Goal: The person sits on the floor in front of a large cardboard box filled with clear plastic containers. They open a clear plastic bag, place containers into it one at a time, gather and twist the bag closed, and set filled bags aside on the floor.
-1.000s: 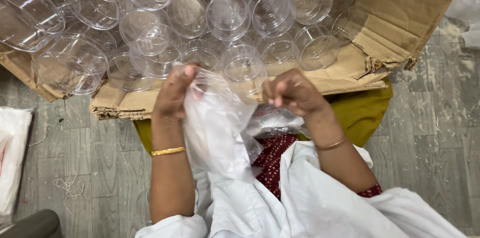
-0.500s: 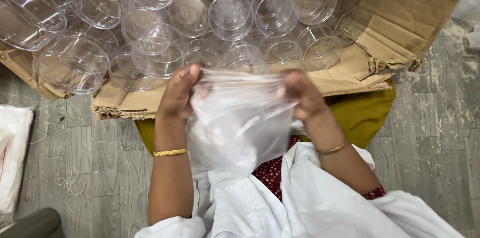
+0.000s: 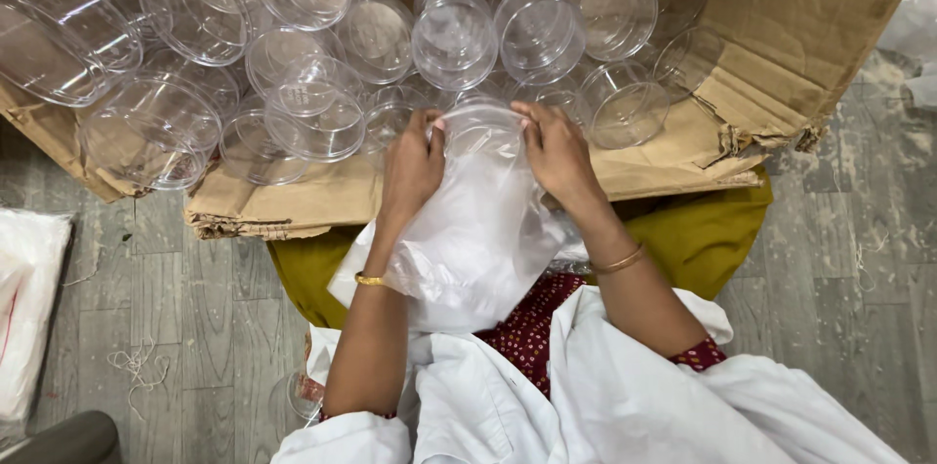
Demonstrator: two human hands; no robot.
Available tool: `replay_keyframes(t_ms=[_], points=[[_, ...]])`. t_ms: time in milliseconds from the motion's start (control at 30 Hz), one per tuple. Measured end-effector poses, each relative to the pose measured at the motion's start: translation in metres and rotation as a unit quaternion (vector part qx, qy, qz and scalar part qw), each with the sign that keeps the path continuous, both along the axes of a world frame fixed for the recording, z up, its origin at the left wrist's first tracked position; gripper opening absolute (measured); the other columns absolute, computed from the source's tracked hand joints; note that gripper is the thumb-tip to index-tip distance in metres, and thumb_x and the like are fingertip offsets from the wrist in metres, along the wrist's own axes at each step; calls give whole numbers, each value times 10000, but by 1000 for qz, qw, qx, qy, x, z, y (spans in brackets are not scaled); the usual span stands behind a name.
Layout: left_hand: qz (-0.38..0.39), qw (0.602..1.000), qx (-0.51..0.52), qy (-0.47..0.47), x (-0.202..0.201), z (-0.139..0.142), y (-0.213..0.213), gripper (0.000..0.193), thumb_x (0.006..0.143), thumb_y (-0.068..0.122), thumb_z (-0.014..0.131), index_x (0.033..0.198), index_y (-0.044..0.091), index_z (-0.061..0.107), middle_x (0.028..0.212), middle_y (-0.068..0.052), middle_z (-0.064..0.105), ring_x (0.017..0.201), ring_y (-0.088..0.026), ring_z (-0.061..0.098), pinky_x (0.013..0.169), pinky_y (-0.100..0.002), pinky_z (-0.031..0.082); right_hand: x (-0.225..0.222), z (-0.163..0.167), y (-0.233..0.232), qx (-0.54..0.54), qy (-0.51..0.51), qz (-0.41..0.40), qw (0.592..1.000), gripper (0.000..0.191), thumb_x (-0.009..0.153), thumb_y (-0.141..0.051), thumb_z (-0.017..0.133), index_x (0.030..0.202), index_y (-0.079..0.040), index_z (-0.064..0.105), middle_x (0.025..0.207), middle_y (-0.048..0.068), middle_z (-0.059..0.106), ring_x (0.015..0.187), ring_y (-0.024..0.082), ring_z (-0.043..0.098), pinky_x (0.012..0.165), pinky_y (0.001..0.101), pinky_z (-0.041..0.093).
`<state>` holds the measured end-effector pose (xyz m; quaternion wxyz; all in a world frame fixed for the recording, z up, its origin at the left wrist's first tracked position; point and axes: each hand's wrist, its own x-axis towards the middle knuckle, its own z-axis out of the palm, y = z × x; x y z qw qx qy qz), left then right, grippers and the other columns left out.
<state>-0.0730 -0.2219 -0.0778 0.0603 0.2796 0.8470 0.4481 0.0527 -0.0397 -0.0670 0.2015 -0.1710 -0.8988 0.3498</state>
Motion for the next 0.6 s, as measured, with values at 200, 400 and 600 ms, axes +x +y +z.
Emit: replay_keyframes(t_ms=[200,400,600], points=[[-31,944,273,-182,-17,3,16,355,1124,299,575,990,-3,707,721,-57,487,655,-120,401,613,-311,314,-22,6,5,-231,179,-25,956,119,1124,-101,553,1144,-25,642,935,81,635,829,92,540,736,259,473],[64,984,167,8,-36,-10,25,377,1066,362,559,1004,15,691,729,-20,618,668,-157,583,639,-354,468,-41,-15,24,-134,24,-54,989,158,1082,-108,559,1175,-47,670,800,72,646,687,130,555,643,302,442],[45,991,118,-32,-33,-11,23,533,1129,402,590,899,-78,561,766,-226,509,725,-279,454,677,-420,452,-39,-15,26,-512,58,83,853,351,1083,-310,507,1236,-55,694,1126,28,740,989,93,685,898,283,565]])
